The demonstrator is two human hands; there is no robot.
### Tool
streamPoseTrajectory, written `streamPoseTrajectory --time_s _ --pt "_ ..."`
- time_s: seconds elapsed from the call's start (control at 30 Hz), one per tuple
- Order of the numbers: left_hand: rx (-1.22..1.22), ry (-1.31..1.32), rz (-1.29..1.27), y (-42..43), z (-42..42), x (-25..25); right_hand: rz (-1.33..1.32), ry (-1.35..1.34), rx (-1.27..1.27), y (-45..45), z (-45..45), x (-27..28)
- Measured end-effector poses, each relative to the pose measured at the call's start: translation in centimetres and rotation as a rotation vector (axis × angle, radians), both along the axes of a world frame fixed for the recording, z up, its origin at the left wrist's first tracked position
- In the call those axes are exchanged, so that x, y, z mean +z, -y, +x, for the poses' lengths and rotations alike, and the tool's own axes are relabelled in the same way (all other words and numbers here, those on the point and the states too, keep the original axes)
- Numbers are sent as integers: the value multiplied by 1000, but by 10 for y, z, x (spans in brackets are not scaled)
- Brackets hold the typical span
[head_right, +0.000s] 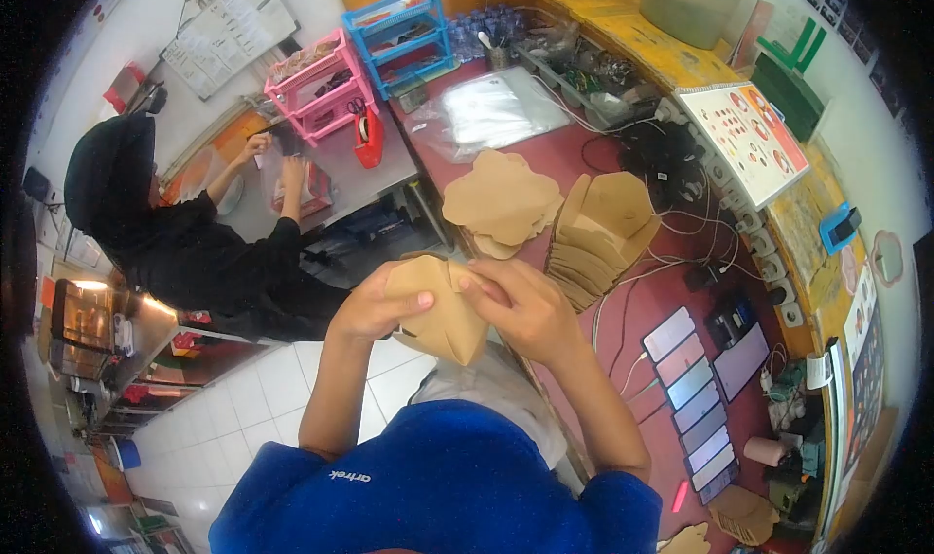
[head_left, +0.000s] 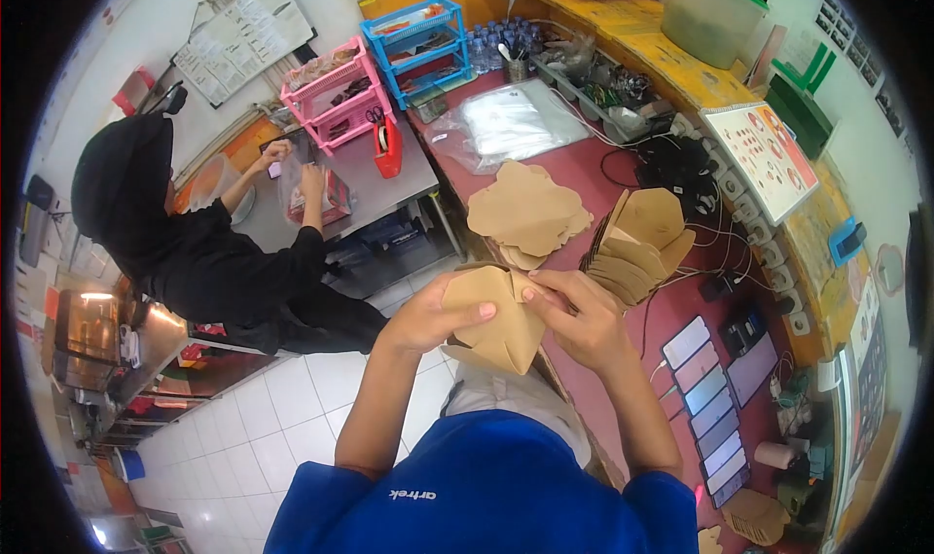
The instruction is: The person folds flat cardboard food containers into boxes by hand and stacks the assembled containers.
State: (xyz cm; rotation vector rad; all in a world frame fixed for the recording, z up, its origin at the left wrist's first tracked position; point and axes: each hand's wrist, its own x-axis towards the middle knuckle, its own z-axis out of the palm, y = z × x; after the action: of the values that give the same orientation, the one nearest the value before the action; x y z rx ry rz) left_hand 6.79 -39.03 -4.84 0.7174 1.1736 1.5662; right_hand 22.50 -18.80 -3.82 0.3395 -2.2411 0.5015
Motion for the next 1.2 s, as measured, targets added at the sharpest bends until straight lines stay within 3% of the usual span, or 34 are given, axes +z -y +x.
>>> streamPoseTrajectory --time_s 0.7,0.83,0.9,0.97,1.0,1.07,1.13,1.2 --pt "115 -175 -146 -1 12 24 114 -11 66 2 -1 -2" --pt "118 -186 -132 0 7 23 -107 88 105 3 -3 -4" --pt "181 -319 -146 -2 10 20 -232 116 106 8 -2 -7" --pt "155 -328 -129 -4 10 18 -548 239 47 13 -1 -9" --pt "128 -339 -117 -5 10 18 -544 240 47 15 -2 -8" --pt "126 -351 -140 -7 14 24 -898 383 -38 17 -3 -6" --pt "118 -367 -164 -8 16 26 -889 433 -17 11 -6 -11" --pt "126 -373 -159 -9 14 23 -1053 456 72 8 -9 -12"
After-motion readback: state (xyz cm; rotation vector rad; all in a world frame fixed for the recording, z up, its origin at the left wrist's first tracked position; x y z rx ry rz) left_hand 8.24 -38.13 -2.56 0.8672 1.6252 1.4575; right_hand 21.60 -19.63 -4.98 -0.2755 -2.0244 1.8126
